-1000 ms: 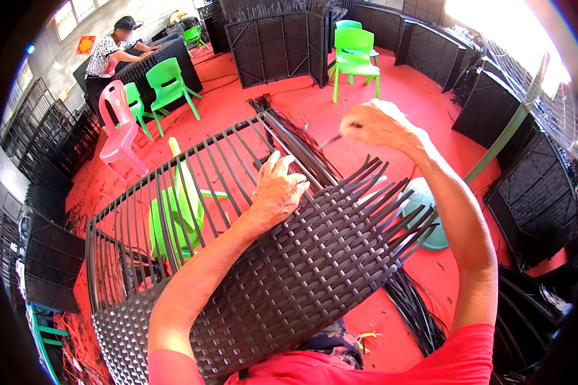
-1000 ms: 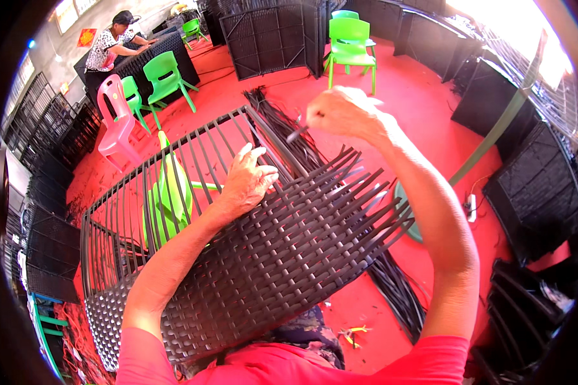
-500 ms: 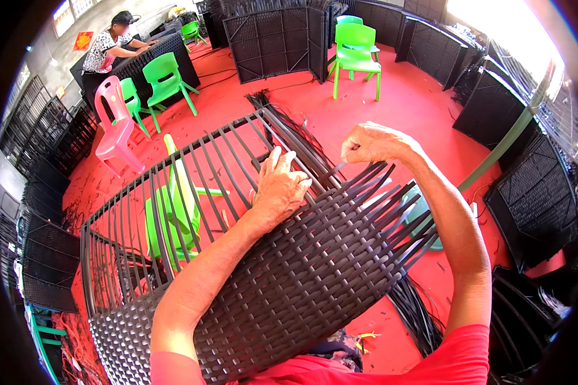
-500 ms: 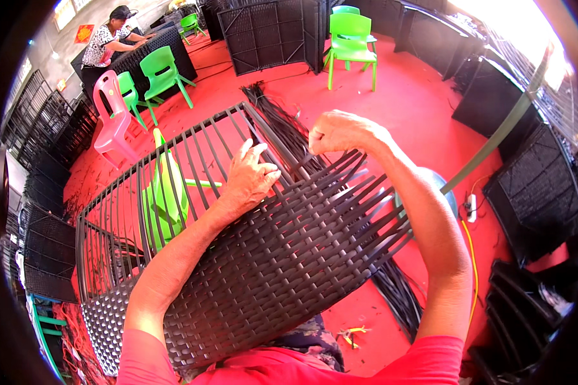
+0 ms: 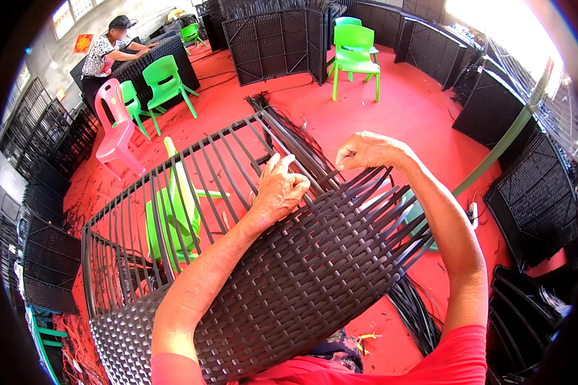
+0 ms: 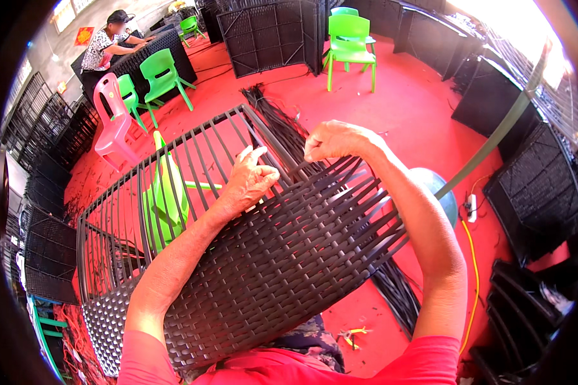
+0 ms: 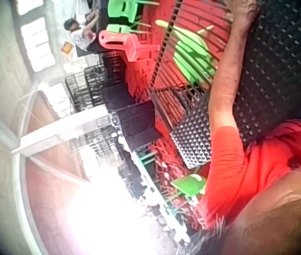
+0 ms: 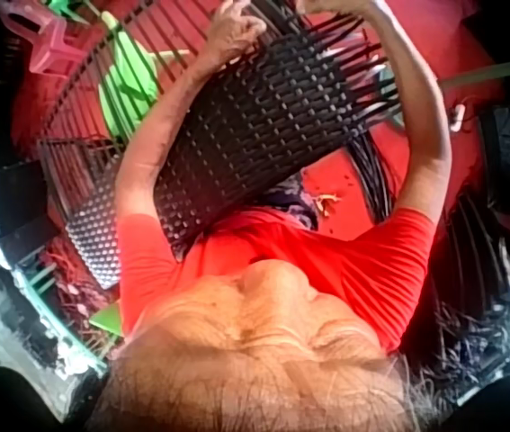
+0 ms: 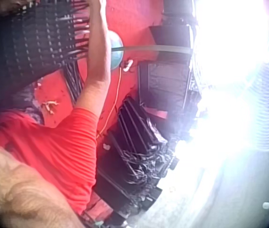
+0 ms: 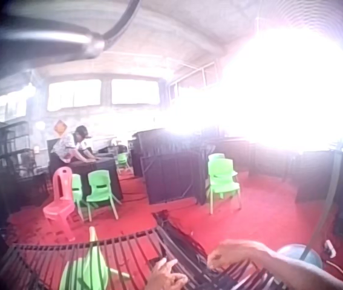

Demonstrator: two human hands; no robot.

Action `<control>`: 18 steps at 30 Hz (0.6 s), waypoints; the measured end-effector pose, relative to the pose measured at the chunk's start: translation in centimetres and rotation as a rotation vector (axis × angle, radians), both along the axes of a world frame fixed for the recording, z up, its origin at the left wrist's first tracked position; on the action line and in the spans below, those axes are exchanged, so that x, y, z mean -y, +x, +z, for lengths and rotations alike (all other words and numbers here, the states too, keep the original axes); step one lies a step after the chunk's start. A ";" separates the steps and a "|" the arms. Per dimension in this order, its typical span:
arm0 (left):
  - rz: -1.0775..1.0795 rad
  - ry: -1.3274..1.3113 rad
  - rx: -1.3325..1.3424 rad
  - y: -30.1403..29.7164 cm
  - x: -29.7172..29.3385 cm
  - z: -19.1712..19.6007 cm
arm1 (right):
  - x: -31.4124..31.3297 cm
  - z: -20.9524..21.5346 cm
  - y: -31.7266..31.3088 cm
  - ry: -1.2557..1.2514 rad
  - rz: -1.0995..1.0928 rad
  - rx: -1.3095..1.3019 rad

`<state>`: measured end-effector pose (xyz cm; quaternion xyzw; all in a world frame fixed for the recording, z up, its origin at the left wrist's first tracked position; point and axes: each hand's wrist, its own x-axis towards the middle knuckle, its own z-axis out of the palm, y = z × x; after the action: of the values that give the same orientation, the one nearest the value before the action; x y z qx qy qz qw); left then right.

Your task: The person weaves black rattan strips into a chair frame. They use their hands to thread the material through gaps in the frame, pulling it taut and tucking the ends into place.

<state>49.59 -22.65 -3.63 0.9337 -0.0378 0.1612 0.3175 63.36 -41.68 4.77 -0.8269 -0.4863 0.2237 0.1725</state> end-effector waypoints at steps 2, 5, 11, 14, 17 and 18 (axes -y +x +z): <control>-0.005 0.027 -0.011 0.0 0.4 0.3 | 0.0 -1.0 0.2 0.016 -0.021 -0.045; -0.014 0.085 -0.038 -0.3 0.6 0.7 | -0.1 -1.6 0.3 0.020 -0.012 -0.057; -0.033 -0.088 -0.176 -0.3 0.7 1.6 | -0.4 -2.3 -0.4 0.077 -0.044 -0.120; -0.016 -0.092 -0.202 -0.3 0.5 1.5 | -0.3 -2.7 -0.5 0.163 -0.084 -0.199; -0.046 -0.144 -0.183 -0.4 0.4 1.8 | -0.3 -2.4 -0.7 0.148 -0.093 -0.215; -0.050 -0.147 -0.188 -0.5 0.5 2.0 | -0.4 -2.3 -0.8 0.124 -0.101 -0.204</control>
<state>49.07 -23.17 -1.63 0.9176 -0.0190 0.0675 0.3913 62.56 -41.33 2.42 -0.8110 -0.4370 0.2671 0.2828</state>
